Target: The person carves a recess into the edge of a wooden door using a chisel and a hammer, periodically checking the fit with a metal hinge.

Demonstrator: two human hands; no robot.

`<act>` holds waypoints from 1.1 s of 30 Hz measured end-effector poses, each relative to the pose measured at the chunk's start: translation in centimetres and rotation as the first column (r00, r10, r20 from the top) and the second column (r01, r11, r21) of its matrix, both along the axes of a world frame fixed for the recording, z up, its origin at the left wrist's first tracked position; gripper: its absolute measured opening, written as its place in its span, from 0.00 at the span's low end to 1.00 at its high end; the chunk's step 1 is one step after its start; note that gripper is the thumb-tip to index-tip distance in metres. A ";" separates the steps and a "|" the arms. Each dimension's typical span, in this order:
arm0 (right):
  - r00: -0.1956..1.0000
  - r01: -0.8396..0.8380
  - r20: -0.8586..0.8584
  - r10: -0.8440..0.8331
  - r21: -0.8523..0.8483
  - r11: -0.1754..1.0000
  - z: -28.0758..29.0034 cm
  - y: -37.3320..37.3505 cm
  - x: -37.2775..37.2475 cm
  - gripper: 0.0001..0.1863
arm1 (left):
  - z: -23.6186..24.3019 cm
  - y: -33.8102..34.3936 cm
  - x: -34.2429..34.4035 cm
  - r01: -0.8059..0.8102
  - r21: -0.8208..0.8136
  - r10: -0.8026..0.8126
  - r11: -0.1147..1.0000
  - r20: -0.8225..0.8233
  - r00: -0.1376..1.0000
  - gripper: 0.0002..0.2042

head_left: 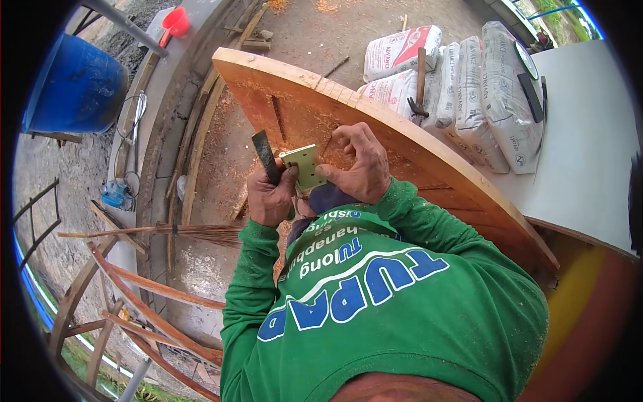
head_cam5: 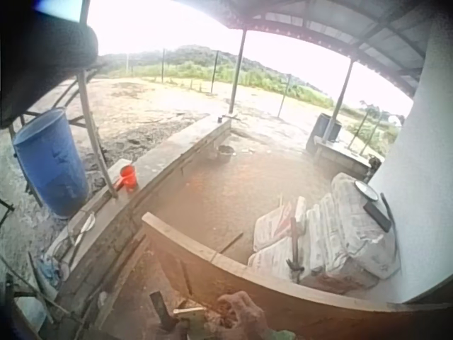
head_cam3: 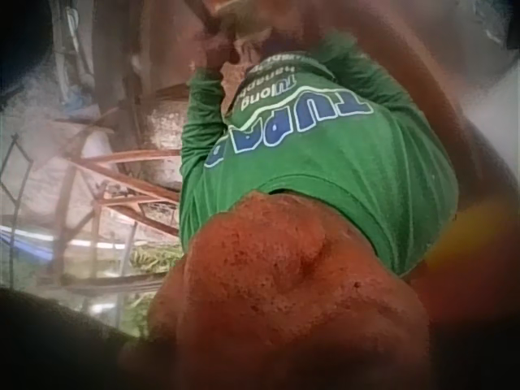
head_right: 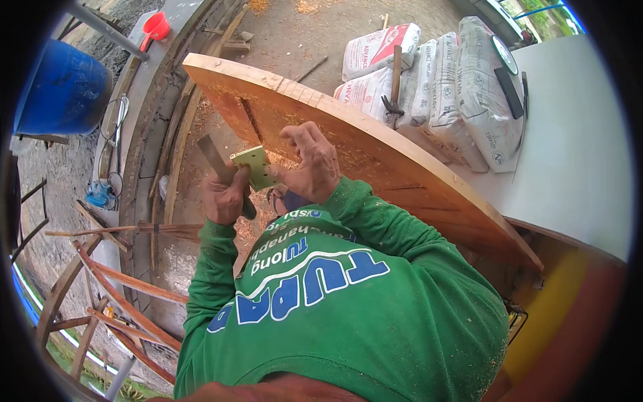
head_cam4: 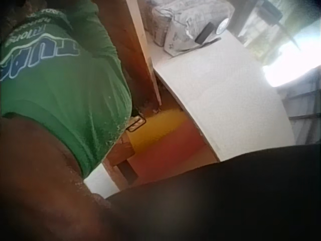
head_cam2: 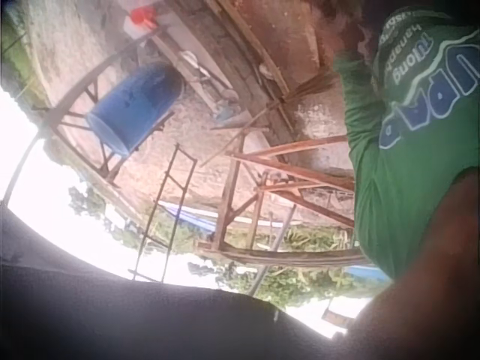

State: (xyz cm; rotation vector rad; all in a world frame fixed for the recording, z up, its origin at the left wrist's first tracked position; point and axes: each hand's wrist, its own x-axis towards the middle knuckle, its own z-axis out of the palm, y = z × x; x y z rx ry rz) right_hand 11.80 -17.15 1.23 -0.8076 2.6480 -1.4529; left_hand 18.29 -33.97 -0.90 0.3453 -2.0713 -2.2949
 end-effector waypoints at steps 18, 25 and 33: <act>0.664 0.428 0.745 0.061 -0.447 0.785 -5.3 2.2 -4.8 0.08 | -2.0 1.8 -8.1 0.105 0.046 -0.113 0.993 0.234 0.966 0.15; 0.815 0.062 0.569 0.107 -0.271 0.961 -4.2 3.6 -7.8 0.11 | -0.1 1.1 -11.5 0.179 -0.107 -0.150 0.978 0.234 0.961 0.16; 0.814 -0.312 0.511 0.276 -0.016 0.950 -4.0 2.9 -14.3 0.16 | -1.0 -0.1 -15.3 0.323 -0.075 -0.293 0.943 0.267 0.918 0.08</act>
